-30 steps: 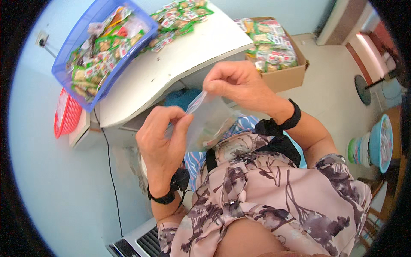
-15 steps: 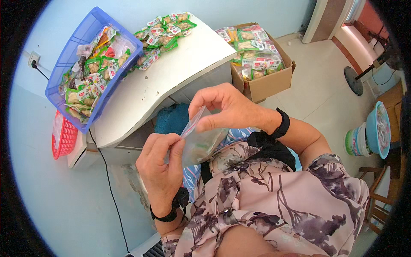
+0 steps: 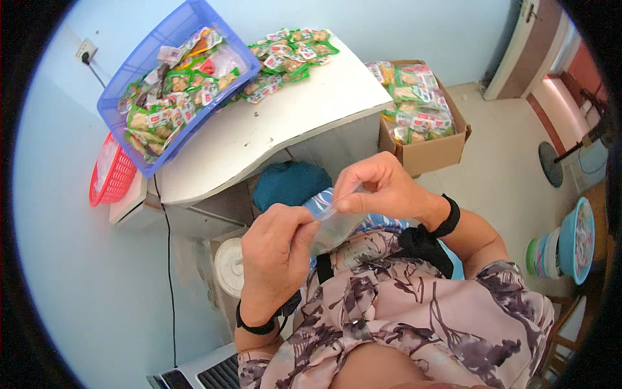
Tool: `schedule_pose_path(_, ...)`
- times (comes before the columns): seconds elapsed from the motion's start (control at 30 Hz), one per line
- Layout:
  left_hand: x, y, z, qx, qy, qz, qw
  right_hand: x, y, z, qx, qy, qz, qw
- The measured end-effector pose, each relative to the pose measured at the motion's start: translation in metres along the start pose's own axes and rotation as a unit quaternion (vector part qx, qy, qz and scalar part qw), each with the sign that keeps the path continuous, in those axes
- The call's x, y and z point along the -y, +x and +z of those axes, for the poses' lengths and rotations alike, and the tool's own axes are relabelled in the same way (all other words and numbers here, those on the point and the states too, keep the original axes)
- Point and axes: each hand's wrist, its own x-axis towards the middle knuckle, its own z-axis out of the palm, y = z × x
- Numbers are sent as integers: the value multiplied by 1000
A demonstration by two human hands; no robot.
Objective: Packing individual small food packets from a container into a larger clear plastic zipper bag.
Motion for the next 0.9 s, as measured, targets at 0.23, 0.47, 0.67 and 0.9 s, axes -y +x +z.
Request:
schedule_pose_path(0.23,5,1,-1,9,-21,11,1000,-14,8,-3,31,-56,30,998)
schedule_pose_path(0.47,20,4,-2,-7,-49,23,999,-45,-14,-20,118,-153,139,971)
schedule_pose_path(0.67,78,16,21,7,-77,-14,997,-48,-31,-19,107,-94,171,975)
schedule_pose_path(0.9,154,-28,104,140,-274,-195,931,-56,-44,-23,96,-81,188,974)
